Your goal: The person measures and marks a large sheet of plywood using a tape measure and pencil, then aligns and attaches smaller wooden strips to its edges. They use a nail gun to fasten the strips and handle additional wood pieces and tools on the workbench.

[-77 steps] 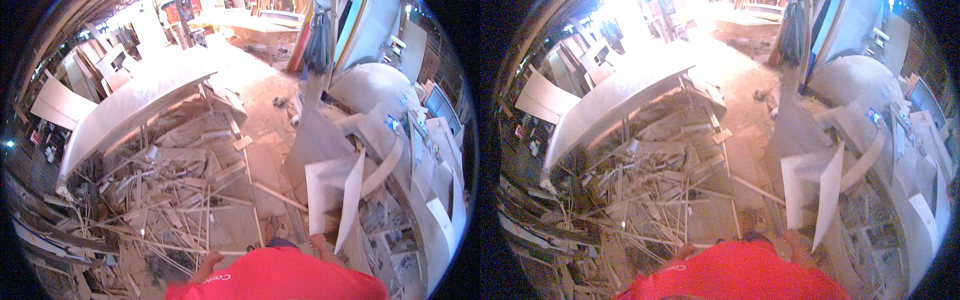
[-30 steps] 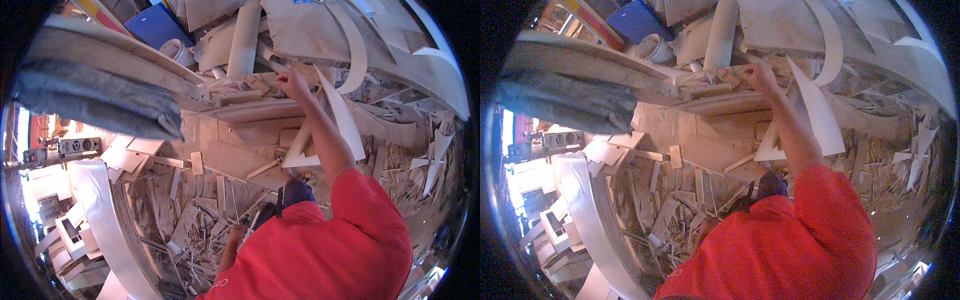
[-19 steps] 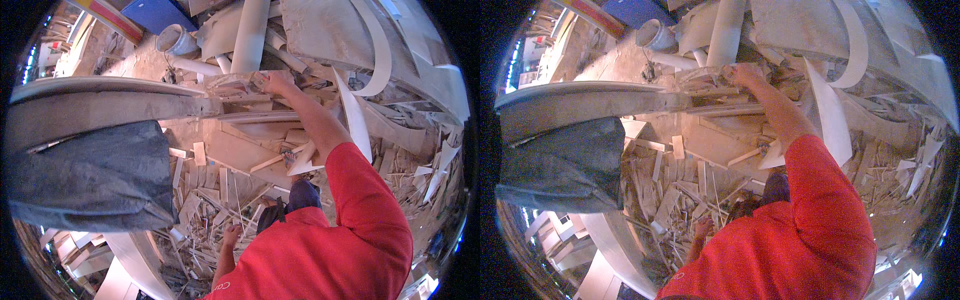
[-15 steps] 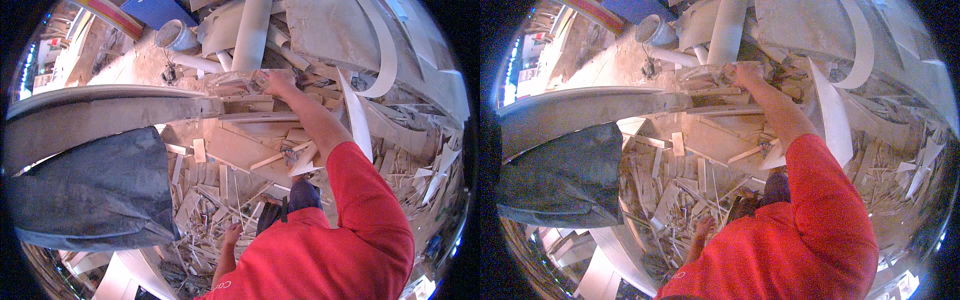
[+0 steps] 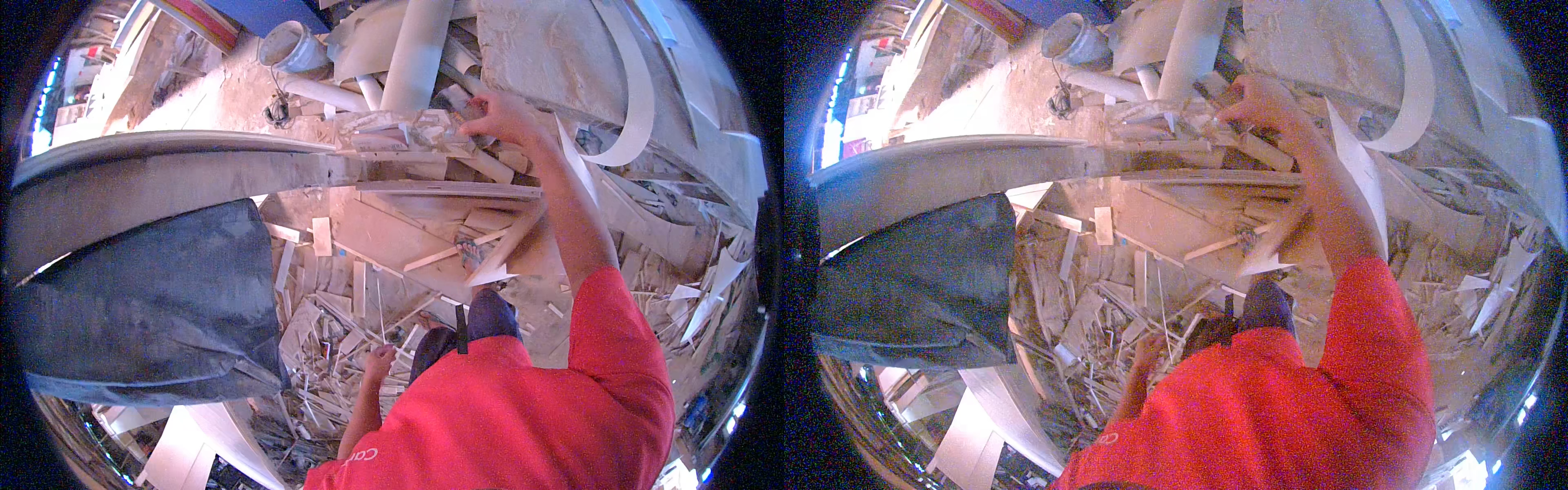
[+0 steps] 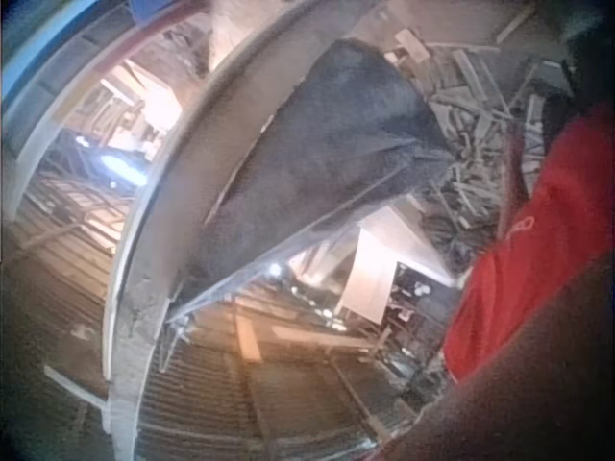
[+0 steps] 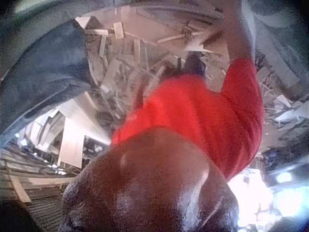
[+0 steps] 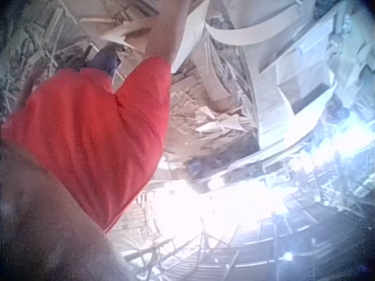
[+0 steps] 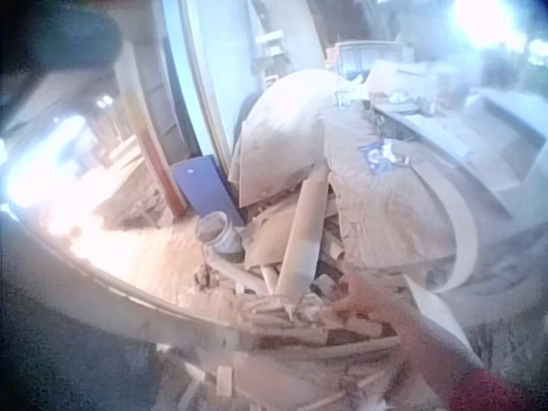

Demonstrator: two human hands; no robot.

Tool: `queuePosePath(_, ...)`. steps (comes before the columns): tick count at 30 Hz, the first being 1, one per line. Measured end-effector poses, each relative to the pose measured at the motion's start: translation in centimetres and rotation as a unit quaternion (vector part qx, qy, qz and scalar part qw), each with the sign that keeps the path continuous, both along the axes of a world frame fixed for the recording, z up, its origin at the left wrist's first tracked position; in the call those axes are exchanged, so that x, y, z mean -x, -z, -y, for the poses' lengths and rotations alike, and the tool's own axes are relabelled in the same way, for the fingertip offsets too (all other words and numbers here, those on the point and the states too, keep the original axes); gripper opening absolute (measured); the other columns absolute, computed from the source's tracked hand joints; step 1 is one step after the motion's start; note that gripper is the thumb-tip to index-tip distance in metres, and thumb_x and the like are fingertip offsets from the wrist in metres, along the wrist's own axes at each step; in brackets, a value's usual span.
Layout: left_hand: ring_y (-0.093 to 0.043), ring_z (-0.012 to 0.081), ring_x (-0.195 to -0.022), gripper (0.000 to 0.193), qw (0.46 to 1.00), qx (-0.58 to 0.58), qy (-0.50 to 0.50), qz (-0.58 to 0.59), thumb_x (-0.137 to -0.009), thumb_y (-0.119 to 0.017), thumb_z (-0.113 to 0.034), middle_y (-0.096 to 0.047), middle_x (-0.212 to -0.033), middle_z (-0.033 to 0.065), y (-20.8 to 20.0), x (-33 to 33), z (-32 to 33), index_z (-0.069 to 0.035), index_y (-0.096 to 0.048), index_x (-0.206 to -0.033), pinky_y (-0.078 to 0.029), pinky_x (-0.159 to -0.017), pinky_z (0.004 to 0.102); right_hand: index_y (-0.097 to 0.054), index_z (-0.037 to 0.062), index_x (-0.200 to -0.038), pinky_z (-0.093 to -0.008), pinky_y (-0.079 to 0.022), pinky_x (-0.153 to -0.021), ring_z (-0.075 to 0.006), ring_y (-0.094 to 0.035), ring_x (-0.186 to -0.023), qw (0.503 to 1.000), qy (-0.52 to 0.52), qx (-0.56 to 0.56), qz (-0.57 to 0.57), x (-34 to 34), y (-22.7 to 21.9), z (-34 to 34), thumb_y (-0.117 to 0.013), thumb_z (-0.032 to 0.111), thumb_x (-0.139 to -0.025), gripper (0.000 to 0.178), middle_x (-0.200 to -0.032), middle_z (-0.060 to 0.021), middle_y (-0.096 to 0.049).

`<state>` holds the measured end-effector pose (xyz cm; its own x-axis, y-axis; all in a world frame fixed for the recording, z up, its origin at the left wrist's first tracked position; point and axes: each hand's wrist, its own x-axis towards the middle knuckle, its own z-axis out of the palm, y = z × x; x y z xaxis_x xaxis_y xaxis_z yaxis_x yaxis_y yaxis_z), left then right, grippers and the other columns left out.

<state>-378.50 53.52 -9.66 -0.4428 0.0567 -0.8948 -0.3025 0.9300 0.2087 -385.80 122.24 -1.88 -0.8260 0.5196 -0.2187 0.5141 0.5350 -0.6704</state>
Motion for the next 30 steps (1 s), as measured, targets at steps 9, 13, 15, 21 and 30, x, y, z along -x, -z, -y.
queuePosePath(9, -0.067, 0.0180, -0.102, 0.043, 0.950, -0.243, 0.186, -0.067, -0.097, -0.065, -0.034, -0.073, -0.108, 0.0125, -0.2, 4.3, -17.5, 0.003, -0.068, -0.119, -0.051, -0.091, 0.0339, -0.069, 0.0010, -0.114, -0.0341, -0.052, -0.077, -0.0204, -0.067, -0.082, 0.994, 0.102, 0.033, 0.012, -11.8, -11.2, 9.5, -0.089, 0.038, -0.065, 0.064, -0.092, -0.0117, -0.071)
queuePosePath(13, -0.067, 0.0255, -0.108, 0.063, 0.901, -0.399, -0.139, 0.102, -0.100, -0.056, -0.052, -0.068, -0.122, 0.0127, -6.6, 3.8, -26.6, 0.003, -0.060, -0.130, -0.050, -0.097, 0.0401, -0.066, -0.0007, -0.117, -0.0333, -0.054, -0.069, -0.0195, -0.067, -0.078, 0.955, 0.139, 0.258, -0.049, -16.3, -4.0, 19.0, -0.087, 0.036, -0.072, 0.061, -0.094, -0.0092, -0.071)
queuePosePath(15, -0.068, 0.0256, -0.103, 0.067, 0.857, -0.416, -0.249, 0.174, -0.099, -0.054, -0.057, -0.067, -0.121, 0.0101, -7.6, 3.5, -28.1, 0.002, -0.059, -0.131, -0.051, -0.095, 0.0413, -0.065, 0.0000, -0.117, -0.0342, -0.055, -0.067, -0.0184, -0.067, -0.077, 0.684, 0.256, 0.674, -0.114, -17.6, -2.6, 24.7, -0.085, 0.033, -0.076, 0.056, -0.094, -0.0073, -0.071)
queuePosePath(21, -0.067, 0.0233, -0.087, 0.044, 0.853, -0.448, -0.146, 0.225, -0.101, -0.056, -0.044, -0.067, -0.108, 0.0079, -9.3, 0.3, -24.2, -0.006, -0.056, -0.124, -0.056, -0.075, 0.0406, -0.068, 0.0012, -0.111, -0.0394, -0.056, -0.074, -0.0273, -0.071, -0.081, 0.959, 0.149, 0.240, -0.018, -20.0, -2.4, 35.9, -0.080, 0.042, -0.078, 0.055, -0.091, -0.0105, -0.073)
queuePosePath(30, -0.069, 0.0268, -0.099, 0.040, 0.813, -0.428, -0.120, 0.376, -0.102, -0.045, -0.033, -0.068, -0.115, 0.0120, -11.9, -7.9, -13.1, -0.006, -0.055, -0.130, -0.057, -0.088, 0.0438, -0.070, 0.0077, -0.116, -0.0414, -0.054, -0.072, -0.0323, -0.071, -0.077, 0.970, 0.202, 0.094, -0.093, -31.3, -6.2, 48.2, -0.078, 0.041, -0.077, 0.052, -0.083, -0.0164, -0.071)
